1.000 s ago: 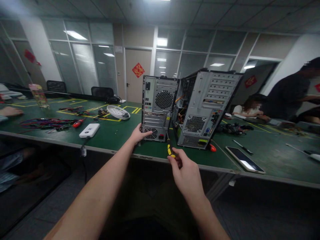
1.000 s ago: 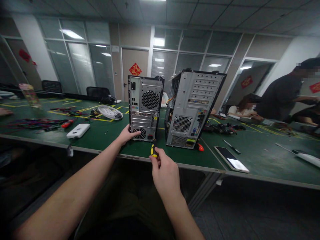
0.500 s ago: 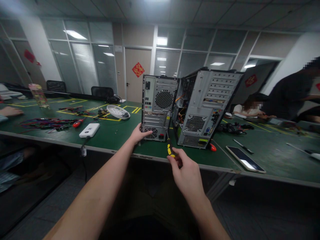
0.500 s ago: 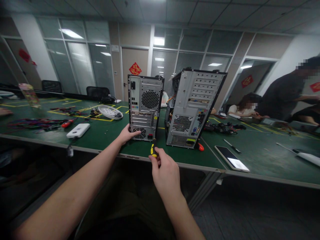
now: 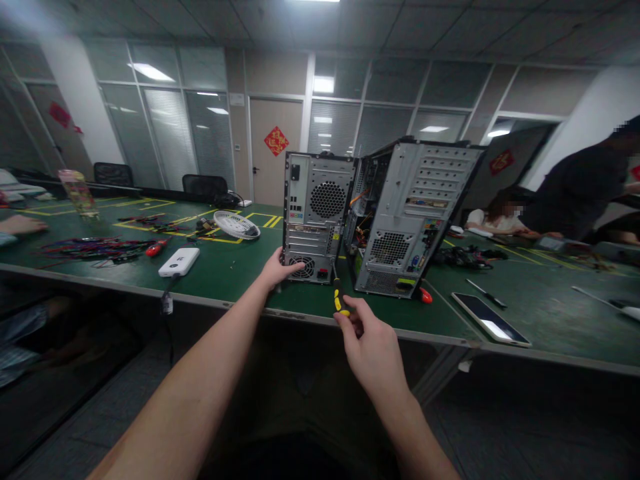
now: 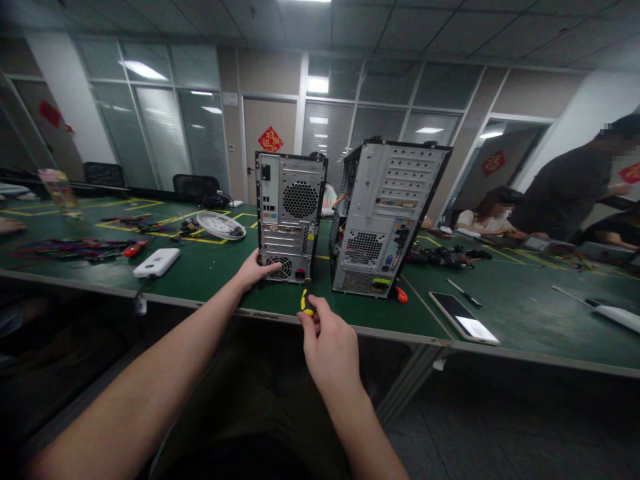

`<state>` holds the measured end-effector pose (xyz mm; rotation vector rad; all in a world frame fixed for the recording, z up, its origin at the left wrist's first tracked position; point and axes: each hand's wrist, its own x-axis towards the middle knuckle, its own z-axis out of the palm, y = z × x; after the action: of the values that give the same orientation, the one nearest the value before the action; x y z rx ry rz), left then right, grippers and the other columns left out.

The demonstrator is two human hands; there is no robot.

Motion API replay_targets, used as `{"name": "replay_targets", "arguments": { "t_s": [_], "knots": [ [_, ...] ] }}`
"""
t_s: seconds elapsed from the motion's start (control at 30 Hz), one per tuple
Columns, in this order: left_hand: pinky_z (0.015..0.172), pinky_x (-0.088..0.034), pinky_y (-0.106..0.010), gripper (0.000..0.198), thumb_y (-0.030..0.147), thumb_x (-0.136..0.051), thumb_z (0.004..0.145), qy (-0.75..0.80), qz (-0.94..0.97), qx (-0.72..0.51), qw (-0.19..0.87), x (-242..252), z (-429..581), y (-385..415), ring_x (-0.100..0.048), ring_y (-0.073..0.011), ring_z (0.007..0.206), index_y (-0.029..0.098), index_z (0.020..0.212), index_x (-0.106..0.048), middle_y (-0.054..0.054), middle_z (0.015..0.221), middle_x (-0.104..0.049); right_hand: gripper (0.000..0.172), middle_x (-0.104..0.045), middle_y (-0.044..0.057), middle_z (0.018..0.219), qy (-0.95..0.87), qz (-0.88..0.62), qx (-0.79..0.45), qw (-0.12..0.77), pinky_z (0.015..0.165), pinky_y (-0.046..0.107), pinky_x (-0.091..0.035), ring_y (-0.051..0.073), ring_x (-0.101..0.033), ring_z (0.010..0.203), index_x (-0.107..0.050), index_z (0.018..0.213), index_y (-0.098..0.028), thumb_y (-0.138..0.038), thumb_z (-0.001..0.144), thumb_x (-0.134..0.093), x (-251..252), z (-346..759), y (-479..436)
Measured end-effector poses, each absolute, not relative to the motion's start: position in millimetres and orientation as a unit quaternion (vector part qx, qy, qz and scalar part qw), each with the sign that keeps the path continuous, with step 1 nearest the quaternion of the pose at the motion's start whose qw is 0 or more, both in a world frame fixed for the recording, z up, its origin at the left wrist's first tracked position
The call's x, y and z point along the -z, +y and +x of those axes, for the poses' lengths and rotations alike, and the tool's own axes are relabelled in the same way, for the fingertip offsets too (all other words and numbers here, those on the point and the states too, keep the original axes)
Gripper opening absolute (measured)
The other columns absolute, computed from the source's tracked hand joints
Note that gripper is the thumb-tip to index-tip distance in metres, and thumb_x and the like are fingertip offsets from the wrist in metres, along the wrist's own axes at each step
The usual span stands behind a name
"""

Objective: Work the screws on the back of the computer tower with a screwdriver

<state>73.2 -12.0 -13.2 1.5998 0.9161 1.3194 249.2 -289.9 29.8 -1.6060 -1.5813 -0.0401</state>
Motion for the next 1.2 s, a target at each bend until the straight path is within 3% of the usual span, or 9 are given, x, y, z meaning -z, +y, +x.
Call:
{"name": "replay_targets", "arguments": {
  "t_s": [0.23, 0.47, 0.73, 1.0, 1.2],
  "knots": [
    [0.115, -0.053, -0.050, 0.091, 0.051, -0.102, 0.060, 0.371, 0.639, -0.526, 0.420, 16.5, 73.9, -10.2, -0.073, -0.0336, 0.125, 0.020, 0.137, -0.065, -0.016, 0.133, -0.077, 0.032, -0.083, 0.011, 0.116, -0.660, -0.612, 0.046, 0.433, 0.089, 0.038, -0.059, 0.027, -0.079, 0.100, -0.076, 0.127, -0.022, -0.027, 0.102, -0.057, -24.4, 251.8, -288.8],
    [0.115, -0.053, -0.049, 0.087, 0.050, -0.102, 0.062, 0.368, 0.643, -0.524, 0.421, 12.7, 72.9, -11.3, -0.073, -0.0326, 0.125, 0.021, 0.136, -0.065, -0.015, 0.135, -0.077, 0.026, -0.080, 0.004, 0.087, -0.632, -0.650, 0.018, 0.422, 0.070, 0.032, -0.054, 0.024, -0.075, 0.075, -0.074, 0.124, -0.023, -0.033, 0.102, -0.063, -29.8, 249.1, -289.0],
    [0.115, -0.053, -0.049, 0.090, 0.052, -0.102, 0.062, 0.373, 0.643, -0.523, 0.417, 16.3, 73.1, -7.9, -0.073, -0.0331, 0.126, 0.020, 0.138, -0.064, -0.016, 0.136, -0.076, 0.033, -0.080, 0.012, 0.116, -0.657, -0.618, 0.049, 0.430, 0.090, 0.040, -0.058, 0.029, -0.077, 0.103, -0.074, 0.129, -0.019, -0.024, 0.102, -0.055, -28.1, 252.1, -290.4],
    [0.117, -0.051, -0.049, 0.090, 0.053, -0.101, 0.063, 0.369, 0.651, -0.522, 0.408, 17.4, 73.8, -4.9, -0.071, -0.0327, 0.128, 0.020, 0.138, -0.064, -0.016, 0.139, -0.074, 0.026, -0.079, 0.004, 0.088, -0.629, -0.661, 0.008, 0.409, 0.070, 0.033, -0.053, 0.024, -0.074, 0.075, -0.073, 0.125, -0.022, -0.031, 0.103, -0.062, -31.6, 249.9, -290.6],
    [0.116, -0.052, -0.049, 0.090, 0.052, -0.102, 0.062, 0.367, 0.644, -0.527, 0.415, 17.7, 73.5, -8.1, -0.072, -0.0330, 0.127, 0.020, 0.138, -0.065, -0.015, 0.136, -0.076, 0.032, -0.080, 0.010, 0.115, -0.659, -0.630, 0.044, 0.408, 0.090, 0.038, -0.056, 0.028, -0.077, 0.102, -0.074, 0.130, -0.021, -0.023, 0.103, -0.057, -25.8, 251.9, -290.2]
  ]
}}
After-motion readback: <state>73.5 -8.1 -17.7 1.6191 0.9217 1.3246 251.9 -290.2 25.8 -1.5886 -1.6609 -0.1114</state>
